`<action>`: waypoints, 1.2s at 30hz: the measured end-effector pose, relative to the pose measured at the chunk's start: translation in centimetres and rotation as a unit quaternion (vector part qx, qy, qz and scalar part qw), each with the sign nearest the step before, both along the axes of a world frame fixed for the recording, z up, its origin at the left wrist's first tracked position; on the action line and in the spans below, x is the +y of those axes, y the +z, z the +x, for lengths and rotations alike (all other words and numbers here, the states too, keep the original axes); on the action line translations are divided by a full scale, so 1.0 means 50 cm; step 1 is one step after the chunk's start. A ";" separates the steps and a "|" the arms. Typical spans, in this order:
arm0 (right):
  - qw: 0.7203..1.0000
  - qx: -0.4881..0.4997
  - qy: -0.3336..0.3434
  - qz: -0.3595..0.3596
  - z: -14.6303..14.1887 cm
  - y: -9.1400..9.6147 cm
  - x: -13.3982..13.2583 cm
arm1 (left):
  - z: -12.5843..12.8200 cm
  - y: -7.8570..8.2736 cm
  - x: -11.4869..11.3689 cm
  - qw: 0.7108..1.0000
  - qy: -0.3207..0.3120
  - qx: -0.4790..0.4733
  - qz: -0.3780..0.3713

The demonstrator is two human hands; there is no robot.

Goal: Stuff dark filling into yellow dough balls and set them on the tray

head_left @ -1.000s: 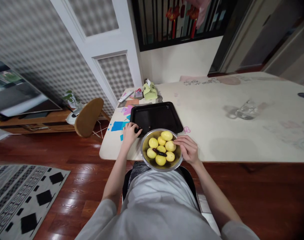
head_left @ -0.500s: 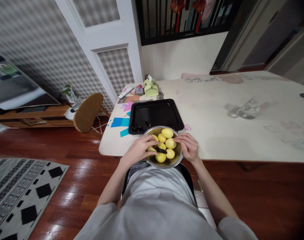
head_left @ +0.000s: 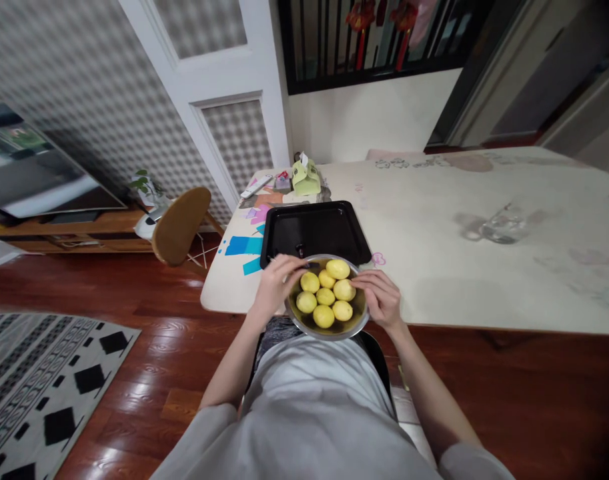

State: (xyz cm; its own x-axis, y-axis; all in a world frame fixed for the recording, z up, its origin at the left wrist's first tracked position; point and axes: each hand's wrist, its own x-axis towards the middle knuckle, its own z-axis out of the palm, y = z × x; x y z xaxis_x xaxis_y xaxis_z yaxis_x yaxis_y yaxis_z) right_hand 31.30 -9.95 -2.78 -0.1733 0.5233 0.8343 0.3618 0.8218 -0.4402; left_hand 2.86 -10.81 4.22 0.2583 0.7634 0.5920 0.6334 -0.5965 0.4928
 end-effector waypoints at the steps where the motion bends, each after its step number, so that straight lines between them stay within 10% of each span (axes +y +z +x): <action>1: 1.000 0.000 0.000 0.001 0.000 0.000 0.000 | -0.017 -0.001 0.018 0.998 0.055 -0.013 0.012; 5: 1.000 -0.003 -0.004 0.007 -0.001 0.000 0.000 | -0.078 -0.025 0.094 0.985 0.171 0.015 -0.026; 12: 1.000 0.025 -0.012 -0.007 0.003 0.014 -0.007 | -0.099 -0.071 0.123 0.977 0.174 0.108 -0.062; 18: 0.975 0.061 -0.118 -0.177 0.018 0.011 -0.033 | -0.037 -0.055 0.145 0.981 0.115 0.148 -0.037; 24: 0.929 0.036 -0.071 -0.362 0.002 -0.008 -0.054 | 0.015 -0.062 0.204 0.960 0.061 0.233 -0.142; 36: 0.891 0.052 -0.071 -0.445 0.030 0.025 -0.009 | 0.013 -0.095 0.168 0.971 0.087 0.193 -0.115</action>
